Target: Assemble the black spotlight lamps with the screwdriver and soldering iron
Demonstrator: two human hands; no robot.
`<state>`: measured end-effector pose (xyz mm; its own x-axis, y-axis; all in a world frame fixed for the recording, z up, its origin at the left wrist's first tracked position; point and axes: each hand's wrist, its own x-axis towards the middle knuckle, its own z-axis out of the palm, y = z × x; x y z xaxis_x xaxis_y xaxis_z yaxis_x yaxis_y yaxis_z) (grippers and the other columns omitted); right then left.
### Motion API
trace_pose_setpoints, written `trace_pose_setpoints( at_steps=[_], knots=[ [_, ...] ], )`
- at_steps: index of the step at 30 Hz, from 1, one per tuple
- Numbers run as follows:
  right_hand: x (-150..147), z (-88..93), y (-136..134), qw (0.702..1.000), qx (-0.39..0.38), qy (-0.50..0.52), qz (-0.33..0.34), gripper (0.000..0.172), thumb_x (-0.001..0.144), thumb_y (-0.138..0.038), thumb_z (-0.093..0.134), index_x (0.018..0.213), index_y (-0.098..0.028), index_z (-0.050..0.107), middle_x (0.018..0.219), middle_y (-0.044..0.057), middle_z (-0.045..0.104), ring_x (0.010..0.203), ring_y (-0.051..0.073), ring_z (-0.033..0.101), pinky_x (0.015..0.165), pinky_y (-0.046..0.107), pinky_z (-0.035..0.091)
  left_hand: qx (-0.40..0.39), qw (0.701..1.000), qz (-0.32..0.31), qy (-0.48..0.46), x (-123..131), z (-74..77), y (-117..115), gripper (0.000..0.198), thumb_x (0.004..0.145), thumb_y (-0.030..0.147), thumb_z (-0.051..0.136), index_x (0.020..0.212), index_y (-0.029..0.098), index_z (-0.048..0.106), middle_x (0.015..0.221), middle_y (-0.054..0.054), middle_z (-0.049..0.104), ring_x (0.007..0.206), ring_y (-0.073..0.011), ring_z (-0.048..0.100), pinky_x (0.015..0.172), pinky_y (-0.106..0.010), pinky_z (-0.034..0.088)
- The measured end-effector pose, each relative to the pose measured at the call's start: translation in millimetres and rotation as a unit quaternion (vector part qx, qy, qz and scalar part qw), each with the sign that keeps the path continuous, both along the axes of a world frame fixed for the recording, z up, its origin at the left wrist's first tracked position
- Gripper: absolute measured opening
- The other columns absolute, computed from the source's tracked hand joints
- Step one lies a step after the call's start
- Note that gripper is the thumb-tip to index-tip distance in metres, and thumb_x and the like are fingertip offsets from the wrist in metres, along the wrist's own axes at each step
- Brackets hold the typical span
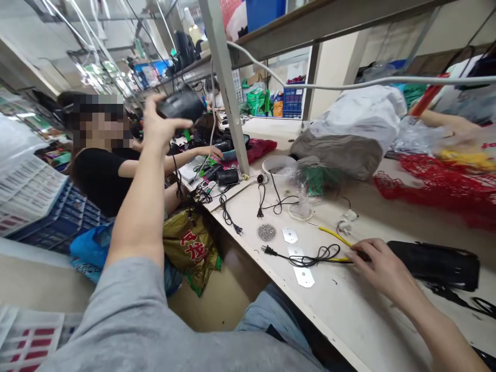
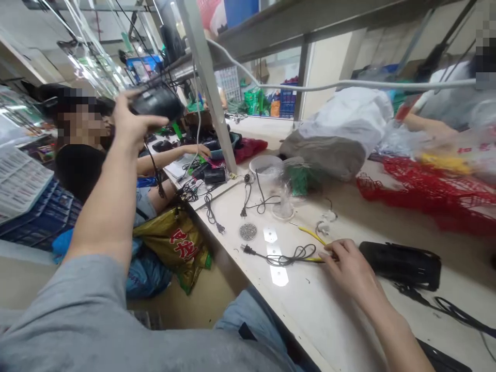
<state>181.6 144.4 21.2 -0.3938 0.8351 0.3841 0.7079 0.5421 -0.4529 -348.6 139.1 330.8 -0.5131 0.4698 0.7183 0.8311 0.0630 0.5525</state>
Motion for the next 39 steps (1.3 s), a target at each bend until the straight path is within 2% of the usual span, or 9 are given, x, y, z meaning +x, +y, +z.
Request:
trace_pose_setpoints(
  at_steps=[5, 7, 11, 17, 28, 30, 33, 37, 39],
  knots=[
    [28, 31.0, -20, 0.995, 0.015, 0.031, -0.089, 0.036, 0.091, -0.054, 0.046, 0.086, -0.024, 0.066, 0.092, 0.011, 0.064, 0.089, 0.028, 0.064, 0.083, 0.042, 0.054, -0.132, 0.987, -0.021, -0.092, 3, -73.2, 39, 0.066, 0.041, 0.038, 0.091, 0.095, 0.022, 0.058, 0.095, 0.002, 0.060, 0.109, -0.0262, 0.057, 0.105, -0.043, 0.043],
    [45, 40.9, -23, 0.983, 0.010, 0.023, -0.183, 0.033, 0.091, -0.050, 0.046, 0.090, -0.023, 0.066, 0.097, 0.014, 0.063, 0.096, 0.031, 0.063, 0.090, 0.046, 0.052, -0.162, 0.980, -0.048, -0.108, 7, -100.7, 52, 0.063, 0.040, 0.042, 0.090, 0.090, 0.023, 0.056, 0.083, 0.003, 0.055, 0.107, -0.0309, 0.056, 0.106, -0.052, 0.041],
    [82, 42.7, -14, 0.922, -0.012, 0.012, -0.387, 0.042, 0.090, -0.050, 0.050, 0.110, -0.016, 0.065, 0.112, 0.021, 0.059, 0.115, 0.037, 0.055, 0.105, 0.052, 0.043, -0.243, 0.968, 0.040, -0.047, 6, -139.3, 75, 0.050, 0.045, 0.044, 0.082, 0.080, 0.028, 0.051, 0.083, 0.003, 0.057, 0.117, -0.0359, 0.053, 0.114, -0.057, 0.033],
    [94, 30.4, 13, 0.883, -0.107, 0.051, -0.453, 0.091, 0.075, -0.069, 0.068, 0.143, -0.014, 0.047, 0.129, 0.022, 0.054, 0.127, 0.039, 0.050, 0.107, 0.051, 0.042, -0.219, 0.971, 0.055, -0.077, 2, -159.1, 82, 0.062, 0.054, 0.059, 0.075, 0.109, 0.039, 0.053, 0.129, 0.001, 0.050, 0.135, -0.0402, 0.042, 0.115, -0.059, 0.037],
    [73, 26.1, 25, 0.910, -0.181, 0.002, -0.372, 0.111, 0.058, -0.076, 0.079, 0.146, -0.016, 0.046, 0.124, 0.021, 0.050, 0.120, 0.045, 0.055, 0.100, 0.054, 0.048, -0.218, 0.971, 0.058, -0.077, 11, -164.8, 85, 0.054, 0.058, 0.038, 0.076, 0.103, 0.025, 0.050, 0.120, -0.010, 0.053, 0.128, -0.0417, 0.045, 0.110, -0.061, 0.034],
    [73, 34.1, 22, 0.915, -0.172, 0.002, -0.365, 0.107, 0.060, -0.071, 0.080, 0.145, -0.015, 0.047, 0.123, 0.021, 0.049, 0.122, 0.044, 0.053, 0.102, 0.053, 0.047, -0.165, 0.985, 0.020, -0.036, 39, -166.5, 76, 0.051, 0.064, 0.039, 0.075, 0.107, 0.024, 0.052, 0.126, -0.012, 0.051, 0.132, -0.0408, 0.042, 0.114, -0.059, 0.031],
    [67, 50.3, 11, 0.933, -0.108, 0.025, -0.342, 0.104, 0.063, -0.067, 0.080, 0.146, -0.017, 0.044, 0.129, 0.020, 0.045, 0.130, 0.041, 0.047, 0.109, 0.052, 0.043, -0.116, 0.979, -0.169, 0.005, 116, -177.4, 45, 0.039, 0.072, 0.040, 0.074, 0.103, 0.023, 0.058, 0.110, -0.010, 0.058, 0.119, -0.0369, 0.053, 0.106, -0.054, 0.041],
    [41, 73.4, -16, 0.962, -0.006, 0.049, -0.268, 0.103, 0.066, -0.069, 0.079, 0.148, -0.020, 0.040, 0.137, 0.020, 0.041, 0.135, 0.040, 0.044, 0.114, 0.055, 0.039, -0.195, 0.846, -0.482, -0.122, 253, -209.3, -14, 0.058, 0.065, 0.041, 0.086, 0.116, 0.027, 0.062, 0.121, -0.010, 0.063, 0.112, -0.0324, 0.062, 0.100, -0.048, 0.048],
    [22, 82.8, -34, 0.970, 0.018, 0.063, -0.235, 0.103, 0.067, -0.070, 0.078, 0.149, -0.022, 0.039, 0.137, 0.019, 0.043, 0.134, 0.039, 0.045, 0.114, 0.056, 0.039, -0.226, 0.773, -0.550, -0.223, 313, -225.4, -38, 0.088, 0.051, 0.034, 0.096, 0.130, 0.029, 0.057, 0.136, -0.012, 0.058, 0.120, -0.0343, 0.061, 0.103, -0.047, 0.048]
  ],
)
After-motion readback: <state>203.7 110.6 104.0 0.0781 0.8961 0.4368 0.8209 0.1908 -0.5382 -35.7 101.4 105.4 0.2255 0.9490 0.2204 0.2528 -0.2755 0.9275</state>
